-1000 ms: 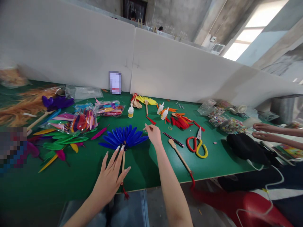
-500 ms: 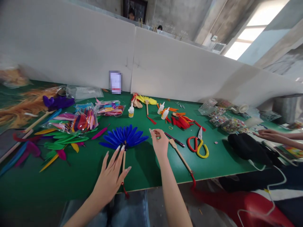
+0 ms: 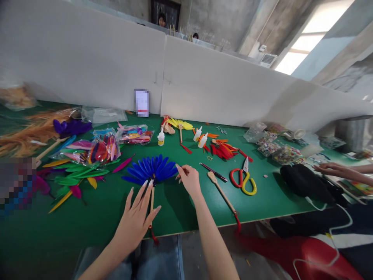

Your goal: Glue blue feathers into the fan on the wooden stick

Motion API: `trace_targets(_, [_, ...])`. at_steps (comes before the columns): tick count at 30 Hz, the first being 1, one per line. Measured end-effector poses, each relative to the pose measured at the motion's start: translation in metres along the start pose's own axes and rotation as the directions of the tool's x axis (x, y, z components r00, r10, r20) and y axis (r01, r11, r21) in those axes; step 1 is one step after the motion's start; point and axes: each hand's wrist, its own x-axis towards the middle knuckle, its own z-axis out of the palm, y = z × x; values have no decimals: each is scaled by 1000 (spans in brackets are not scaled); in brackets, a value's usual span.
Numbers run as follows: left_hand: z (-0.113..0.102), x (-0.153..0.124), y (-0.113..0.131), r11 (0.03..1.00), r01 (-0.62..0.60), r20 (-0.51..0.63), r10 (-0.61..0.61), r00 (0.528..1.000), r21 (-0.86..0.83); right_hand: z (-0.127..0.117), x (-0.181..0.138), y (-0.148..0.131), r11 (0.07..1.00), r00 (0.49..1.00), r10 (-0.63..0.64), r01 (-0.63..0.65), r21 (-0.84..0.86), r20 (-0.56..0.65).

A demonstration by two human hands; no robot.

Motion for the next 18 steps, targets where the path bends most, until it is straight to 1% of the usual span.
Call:
trace_targets(5, [1,0,0,1000,5,-4,-5,1000,8,-3,5,2,994,999,-38,37,-106,-4])
trace_targets(8, [1,0,0,1000,-4,-20,4,1000,15,-6,14,-3,975,995,-93,83,-204,-39])
trace_targets(10, [1,0,0,1000,-9,-30,10,1000,19,-7,22,-8,958,991,-129,116,-261,-33])
trace_targets(13, [1,0,0,1000,-16,-36,16,999,23,-3,35,-16,934,987,-152,163,-319,59])
trace_targets(16, [0,1,1,999,-24,-26,25,999,36,4,44,-21,918,977,-142,191,-348,162])
trace_targets(18, [0,1,1,999,-18,-22,19,1000,48,7,48,-21,912,971,-132,198,-358,200])
